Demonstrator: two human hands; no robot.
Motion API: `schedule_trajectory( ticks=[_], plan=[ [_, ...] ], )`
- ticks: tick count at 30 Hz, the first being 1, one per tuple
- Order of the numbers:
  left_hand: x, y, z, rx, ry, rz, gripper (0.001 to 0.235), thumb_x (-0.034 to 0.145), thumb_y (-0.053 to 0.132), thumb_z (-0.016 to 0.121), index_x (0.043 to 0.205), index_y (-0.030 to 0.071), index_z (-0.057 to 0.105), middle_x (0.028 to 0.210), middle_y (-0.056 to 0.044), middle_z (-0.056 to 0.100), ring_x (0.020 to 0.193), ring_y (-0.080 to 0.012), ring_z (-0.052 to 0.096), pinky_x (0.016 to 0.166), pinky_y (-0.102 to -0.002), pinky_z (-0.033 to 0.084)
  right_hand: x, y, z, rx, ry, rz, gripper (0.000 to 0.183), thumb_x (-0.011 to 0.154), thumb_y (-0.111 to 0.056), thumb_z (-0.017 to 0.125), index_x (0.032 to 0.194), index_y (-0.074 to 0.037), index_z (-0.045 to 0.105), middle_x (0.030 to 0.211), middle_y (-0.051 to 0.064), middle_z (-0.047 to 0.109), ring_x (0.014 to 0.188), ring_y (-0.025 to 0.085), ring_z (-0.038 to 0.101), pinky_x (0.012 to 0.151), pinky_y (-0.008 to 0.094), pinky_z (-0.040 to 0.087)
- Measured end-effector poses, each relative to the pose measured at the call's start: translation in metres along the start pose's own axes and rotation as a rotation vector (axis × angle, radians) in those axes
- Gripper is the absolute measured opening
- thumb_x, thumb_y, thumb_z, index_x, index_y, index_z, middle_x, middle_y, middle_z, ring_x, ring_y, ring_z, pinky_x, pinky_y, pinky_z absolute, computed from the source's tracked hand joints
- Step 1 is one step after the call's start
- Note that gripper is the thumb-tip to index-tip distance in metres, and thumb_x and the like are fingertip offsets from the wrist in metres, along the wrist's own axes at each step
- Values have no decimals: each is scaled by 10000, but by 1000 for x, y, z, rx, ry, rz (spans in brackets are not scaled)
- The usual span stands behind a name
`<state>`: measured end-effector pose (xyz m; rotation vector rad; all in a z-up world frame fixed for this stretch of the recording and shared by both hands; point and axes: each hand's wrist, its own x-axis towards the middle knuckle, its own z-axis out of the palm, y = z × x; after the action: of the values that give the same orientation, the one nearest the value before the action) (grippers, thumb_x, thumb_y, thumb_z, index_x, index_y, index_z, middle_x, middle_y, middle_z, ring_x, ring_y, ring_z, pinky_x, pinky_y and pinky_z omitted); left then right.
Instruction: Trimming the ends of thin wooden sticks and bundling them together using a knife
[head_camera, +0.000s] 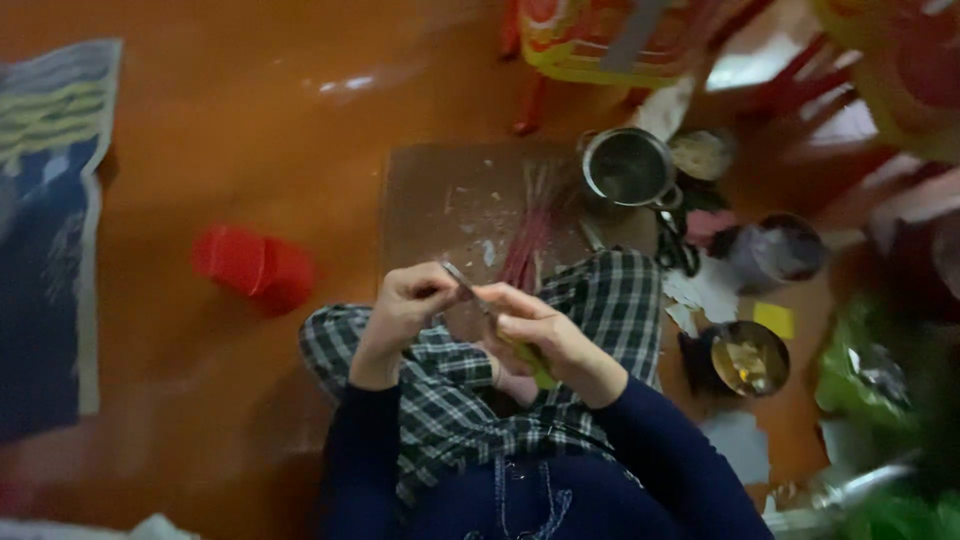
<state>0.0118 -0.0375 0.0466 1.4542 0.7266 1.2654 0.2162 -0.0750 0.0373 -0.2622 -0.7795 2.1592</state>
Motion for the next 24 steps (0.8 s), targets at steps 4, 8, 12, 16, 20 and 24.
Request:
schedule_trajectory(
  ticks=[4, 8, 12, 16, 20, 24],
  plan=[
    [-5, -16, -1, 65, -52, -60, 132, 795, 15, 761, 684, 35, 693, 641, -51, 569, 599, -105, 491, 560, -253, 404, -3, 5, -2, 122, 2, 23, 374, 952, -133, 505, 1318, -60, 488, 565, 91, 363, 317, 132, 342, 298, 228, 330],
    [-9, -21, -1, 53, -33, -98, 140, 827, 21, 729, 696, 32, 682, 658, -55, 574, 628, -106, 487, 584, -259, 413, -5, 7, -6, 208, -7, 54, 314, 970, -109, 468, 1281, -143, 487, 597, 91, 370, 317, 134, 365, 300, 233, 344],
    [-7, -17, 3, 49, -24, -112, 148, 830, 42, 739, 688, 38, 701, 646, -54, 576, 635, -98, 507, 591, -253, 426, -6, 12, -16, 254, -3, 69, 297, 975, -122, 458, 1268, -173, 472, 593, 83, 346, 303, 133, 338, 289, 233, 327],
    [-5, 5, 17, 68, -39, -133, 164, 795, 21, 760, 660, 47, 670, 655, -56, 559, 639, -123, 510, 595, -272, 428, -7, 16, -18, 262, 26, 76, 261, 995, -123, 433, 1247, -187, 462, 602, 74, 364, 311, 127, 359, 286, 226, 321],
    [-9, -4, 15, 65, -37, -124, 140, 792, -8, 758, 689, 14, 667, 646, -74, 532, 633, -109, 485, 583, -279, 412, -9, 9, -9, 199, 16, 43, 263, 985, -128, 470, 1245, -167, 468, 602, 87, 373, 316, 132, 360, 291, 227, 323],
    [-12, -20, 5, 33, -37, -60, 54, 816, -6, 725, 766, -12, 705, 660, -105, 604, 621, -149, 566, 591, -283, 452, -6, 0, -4, 73, 20, -55, 352, 979, -159, 468, 1322, -95, 420, 594, 103, 387, 296, 132, 359, 274, 239, 346]
  ],
)
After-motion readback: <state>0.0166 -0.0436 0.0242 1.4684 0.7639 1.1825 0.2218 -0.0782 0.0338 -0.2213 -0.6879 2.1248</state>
